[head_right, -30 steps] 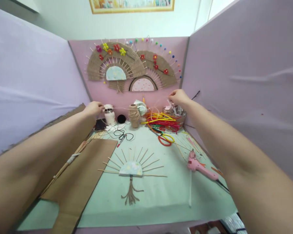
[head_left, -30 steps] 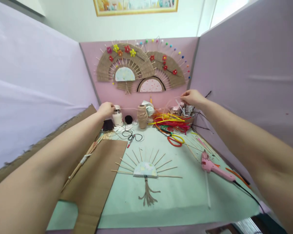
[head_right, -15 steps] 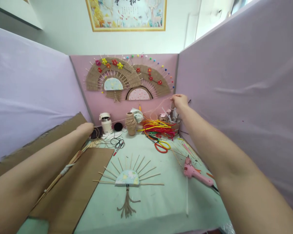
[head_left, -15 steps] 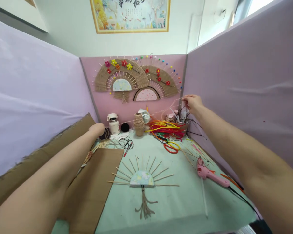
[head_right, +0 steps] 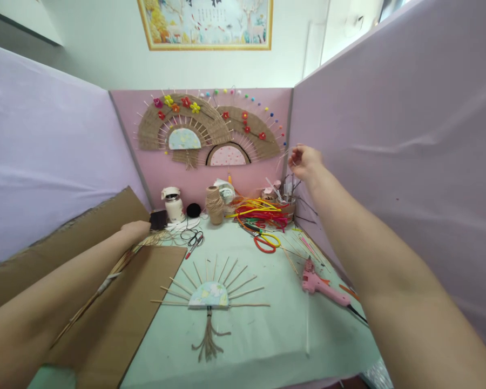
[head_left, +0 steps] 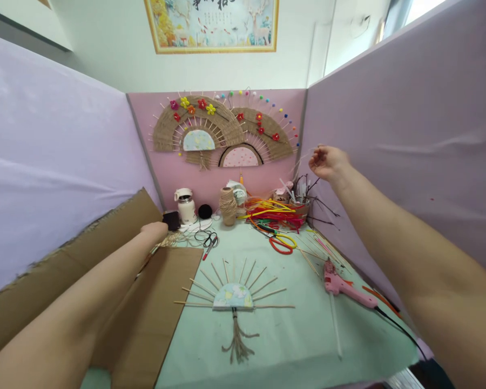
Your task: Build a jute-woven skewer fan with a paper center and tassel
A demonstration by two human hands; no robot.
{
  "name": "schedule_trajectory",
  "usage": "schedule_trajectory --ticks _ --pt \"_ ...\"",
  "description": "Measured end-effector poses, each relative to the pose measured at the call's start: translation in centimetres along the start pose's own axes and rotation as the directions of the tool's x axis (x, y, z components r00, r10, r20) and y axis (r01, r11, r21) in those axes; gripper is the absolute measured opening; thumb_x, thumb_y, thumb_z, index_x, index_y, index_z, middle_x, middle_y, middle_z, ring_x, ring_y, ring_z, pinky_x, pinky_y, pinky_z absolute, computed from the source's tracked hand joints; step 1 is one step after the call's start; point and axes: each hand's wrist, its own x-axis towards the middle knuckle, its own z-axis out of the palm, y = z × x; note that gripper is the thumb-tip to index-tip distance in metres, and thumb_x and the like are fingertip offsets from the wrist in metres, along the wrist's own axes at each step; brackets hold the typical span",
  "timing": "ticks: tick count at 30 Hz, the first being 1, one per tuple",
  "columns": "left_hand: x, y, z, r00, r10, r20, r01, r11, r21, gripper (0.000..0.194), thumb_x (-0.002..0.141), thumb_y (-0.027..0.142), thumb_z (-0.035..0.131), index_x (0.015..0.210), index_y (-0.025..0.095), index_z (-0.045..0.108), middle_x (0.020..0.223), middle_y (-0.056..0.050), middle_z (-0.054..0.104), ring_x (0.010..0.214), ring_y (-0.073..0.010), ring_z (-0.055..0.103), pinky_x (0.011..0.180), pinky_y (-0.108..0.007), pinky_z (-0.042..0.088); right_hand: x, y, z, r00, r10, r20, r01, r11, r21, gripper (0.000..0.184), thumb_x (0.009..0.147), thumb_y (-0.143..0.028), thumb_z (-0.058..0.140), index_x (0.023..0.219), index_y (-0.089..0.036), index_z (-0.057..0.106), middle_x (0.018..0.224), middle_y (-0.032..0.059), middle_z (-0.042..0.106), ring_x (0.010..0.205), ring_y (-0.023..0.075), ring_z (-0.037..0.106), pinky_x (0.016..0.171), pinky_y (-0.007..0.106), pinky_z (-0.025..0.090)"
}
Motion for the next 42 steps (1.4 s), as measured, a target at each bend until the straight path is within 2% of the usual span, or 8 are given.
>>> schedule_trajectory --ticks 3,5,9,17,26,31,37,42 --pt "0.3 2.0 -0.8 0.997 0.018 0.071 -0.02 1.0 0.024 0.04 0.088 0.033 0.068 0.123 0.016 0.061 0.131 -0.012 0.059 0.119 -0.0302 0.057 0.099 -0.053 0.047 -1.4 0.4 1.6 0.994 0.009 0.11 -0.009 1.0 -0.003 0.022 0.087 -0.003 0.046 0.076 -0.021 0.055 0.056 -0.0073 0.054 0.044 0.0042 0.05 0.045 0.013 0.046" --pt "0.5 4.2 -1.5 0.994 0.085 0.069 -0.084 0.996 -0.021 0.059 0.065 0.023 0.085 0.121 0.018 0.065 0.138 -0.018 0.055 0.134 -0.0439 0.043 0.109 -0.062 0.032 -2.4 0.4 2.6 0.985 0.007 0.175 -0.004 1.0 -0.017 0.022 0.086 -0.002 0.047 0.079 -0.021 0.056 0.058 -0.0069 0.057 0.046 0.0048 0.052 0.046 0.014 0.048" --pt "0.4 10.0 -2.3 0.951 0.308 0.039 -0.286 0.918 -0.274 0.081 0.057 0.022 0.084 0.134 0.022 0.057 0.15 -0.017 0.047 0.141 -0.039 0.038 0.115 -0.049 0.026 -4.7 0.1 4.4 0.947 -0.02 0.322 0.043 0.997 -0.063 0.02 0.086 -0.002 0.049 0.083 -0.02 0.057 0.059 -0.0064 0.058 0.048 0.0052 0.053 0.048 0.014 0.049" --pt "-0.9 21.2 0.2 0.842 0.528 -0.113 -0.376 0.424 -0.824 0.089 0.067 0.041 0.082 0.144 0.014 0.045 0.151 -0.021 0.044 0.138 -0.0313 0.045 0.111 -0.036 0.036 -7.4 -1.1 5.9 0.925 -0.045 0.377 0.063 0.997 -0.035 0.025 0.091 0.0 0.043 0.082 -0.018 0.057 0.059 -0.0049 0.059 0.049 0.0051 0.053 0.049 0.015 0.046" --pt "-0.8 29.0 3.1 0.778 0.6 -0.186 -0.16 -0.097 -0.982 0.035 0.076 0.037 0.078 0.101 0.012 0.072 0.099 -0.013 0.074 0.093 -0.019 0.069 0.093 -0.035 0.048 -6.4 -1.3 4.8 0.937 -0.025 0.35 0.003 0.998 0.064 0.029 0.095 -0.002 0.037 0.079 -0.018 0.054 0.058 -0.0072 0.058 0.049 0.0028 0.052 0.05 0.013 0.045" --pt "-0.3 29.8 3.4 0.839 0.525 -0.145 -0.101 -0.112 -0.989 0.031 0.073 0.033 0.081 0.093 0.013 0.07 0.087 -0.008 0.07 0.079 -0.0147 0.066 0.085 -0.035 0.05 -5.5 -1.9 3.4 0.945 -0.028 0.325 -0.005 0.995 0.101 0.029 0.095 -0.003 0.037 0.078 -0.018 0.054 0.058 -0.0075 0.058 0.05 0.0022 0.053 0.052 0.013 0.045" --pt "-0.3 32.2 2.5 0.898 0.4 -0.182 -0.172 -0.062 -0.983 0.062 0.054 0.017 0.09 0.111 0.016 0.067 0.105 -0.009 0.069 0.09 -0.018 0.064 0.089 -0.033 0.048 -5.9 -2.4 3.1 0.938 -0.035 0.344 -0.009 0.992 0.127 0.028 0.096 -0.005 0.038 0.078 -0.019 0.053 0.059 -0.0081 0.058 0.049 0.0017 0.053 0.052 0.013 0.045" --pt "0.0 33.1 1.8 0.941 0.274 -0.197 -0.191 -0.05 -0.98 0.014 0.071 0.023 0.078 0.083 0.016 0.073 0.086 -0.006 0.072 0.092 -0.0198 0.064 0.089 -0.032 0.048 -6.4 -3.0 2.9 0.938 -0.057 0.341 0.024 0.995 0.1 0.027 0.096 -0.005 0.039 0.079 -0.02 0.053 0.06 -0.0084 0.058 0.049 0.0013 0.053 0.054 0.012 0.047"
